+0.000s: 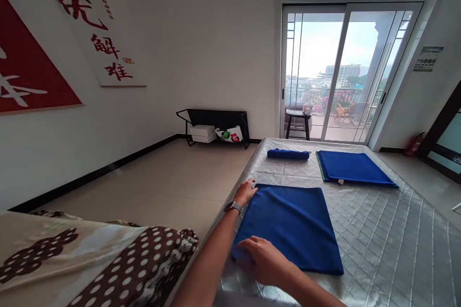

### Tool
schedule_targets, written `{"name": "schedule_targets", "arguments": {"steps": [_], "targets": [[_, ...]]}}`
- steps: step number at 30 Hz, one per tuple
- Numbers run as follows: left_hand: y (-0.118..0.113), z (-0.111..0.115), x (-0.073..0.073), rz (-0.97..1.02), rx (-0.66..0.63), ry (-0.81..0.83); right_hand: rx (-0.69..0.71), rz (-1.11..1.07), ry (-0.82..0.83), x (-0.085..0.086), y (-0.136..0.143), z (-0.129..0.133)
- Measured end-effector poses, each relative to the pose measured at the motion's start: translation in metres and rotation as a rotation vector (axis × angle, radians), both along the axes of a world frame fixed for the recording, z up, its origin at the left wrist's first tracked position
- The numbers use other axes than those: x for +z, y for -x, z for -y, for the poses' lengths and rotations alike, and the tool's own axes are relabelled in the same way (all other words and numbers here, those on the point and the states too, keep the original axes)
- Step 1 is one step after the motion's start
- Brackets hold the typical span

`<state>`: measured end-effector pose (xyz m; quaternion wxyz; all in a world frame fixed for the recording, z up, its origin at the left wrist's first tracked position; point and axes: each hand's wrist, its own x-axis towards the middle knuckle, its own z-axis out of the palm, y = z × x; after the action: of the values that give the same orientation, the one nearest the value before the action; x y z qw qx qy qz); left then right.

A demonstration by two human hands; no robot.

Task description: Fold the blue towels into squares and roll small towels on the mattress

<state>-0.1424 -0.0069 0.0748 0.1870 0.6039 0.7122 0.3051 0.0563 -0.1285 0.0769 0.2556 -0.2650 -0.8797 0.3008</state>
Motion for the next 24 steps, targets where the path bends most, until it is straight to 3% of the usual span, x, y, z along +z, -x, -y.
{"name": "schedule_targets", "arguments": {"steps": [3, 5, 8, 10, 13, 16, 20, 24], "targets": [[-0.001, 0.026, 0.002, -0.036, 0.005, 0.015, -0.004, 0.106, 0.019, 0.006, -0.065, -0.001], [-0.001, 0.051, 0.001, -0.058, 0.006, 0.036, -0.137, 0.179, 0.033, 0.004, -0.119, -0.003], [-0.003, 0.097, -0.009, -0.122, -0.041, 0.117, -0.298, 0.219, 0.082, -0.009, -0.193, -0.009], [-0.004, 0.129, -0.018, -0.158, -0.059, 0.160, -0.337, 0.213, 0.109, -0.021, -0.223, -0.012], [-0.004, 0.167, -0.032, -0.157, -0.023, 0.168, -0.307, 0.173, 0.107, -0.029, -0.238, -0.009], [0.000, 0.188, -0.040, -0.137, -0.044, 0.149, -0.280, 0.129, 0.068, -0.023, -0.234, -0.001], [0.003, 0.197, -0.041, -0.140, -0.113, 0.064, -0.293, 0.043, 0.065, -0.011, -0.229, 0.010], [0.001, 0.197, -0.038, -0.171, -0.170, 0.010, -0.316, -0.061, 0.061, -0.012, -0.228, 0.014]]}}
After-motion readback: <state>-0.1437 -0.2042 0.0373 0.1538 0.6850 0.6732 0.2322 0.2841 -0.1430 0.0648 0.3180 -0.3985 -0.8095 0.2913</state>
